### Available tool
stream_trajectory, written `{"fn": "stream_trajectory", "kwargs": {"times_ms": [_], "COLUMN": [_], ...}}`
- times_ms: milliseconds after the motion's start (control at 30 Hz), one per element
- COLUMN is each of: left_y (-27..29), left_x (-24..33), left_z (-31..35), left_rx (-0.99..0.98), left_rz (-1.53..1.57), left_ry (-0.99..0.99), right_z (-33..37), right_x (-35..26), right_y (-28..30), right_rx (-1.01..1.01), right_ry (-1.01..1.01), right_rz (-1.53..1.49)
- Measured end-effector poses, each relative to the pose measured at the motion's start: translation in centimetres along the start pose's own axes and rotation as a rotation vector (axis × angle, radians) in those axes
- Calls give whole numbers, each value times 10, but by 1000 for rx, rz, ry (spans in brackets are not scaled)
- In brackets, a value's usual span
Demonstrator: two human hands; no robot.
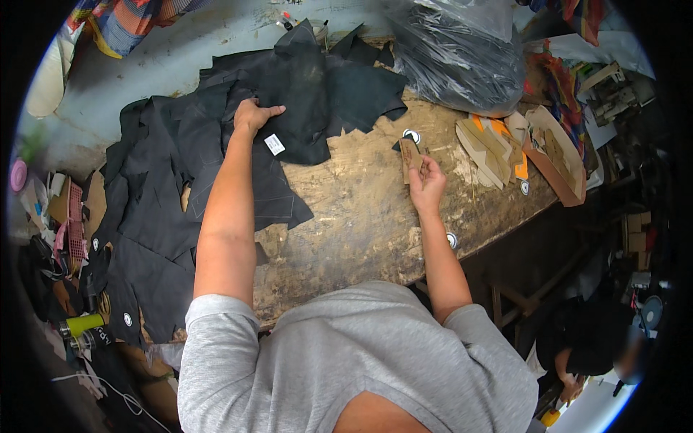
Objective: The person places a cardboard pattern on black fabric pieces and uses a pencil to trace the outline. They repeat this process on multiple fabric pieces, then fold and stack the marked pieces.
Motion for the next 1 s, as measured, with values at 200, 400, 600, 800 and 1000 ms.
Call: {"fn": "stream_trajectory", "kwargs": {"times_ms": [200, 400, 600, 800, 1000], "left_y": [31, 86, 154, 186, 90], "left_x": [47, 121, 174, 141, 11], "left_z": [20, 52, 93, 159, 235], "left_rx": [407, 729, 944, 1000, 423], "left_rz": [-241, -96, 236, 84, -8], "left_ry": [-258, -723, -1173, -1386, -1029], "right_z": [0, 0, -1, 1, 3], "right_x": [1, -2, -1, -18, -17], "right_y": [-1, -1, -1, -1, 2], "right_rx": [-34, -30, -22, 20, -69], "right_ry": [-20, -3, 7, 204, -25], "right_rz": [-67, -52, -15, 107, -8]}}
Point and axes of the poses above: each hand's wrist, its own z-axis away from the middle knuckle, its own y-axis out of the back of the hand, x = y × z, the point moved 3 cm from there along -z, towards the middle knuckle, and after that the axes turned 12 degrees about -y, right-handed, at the moved point
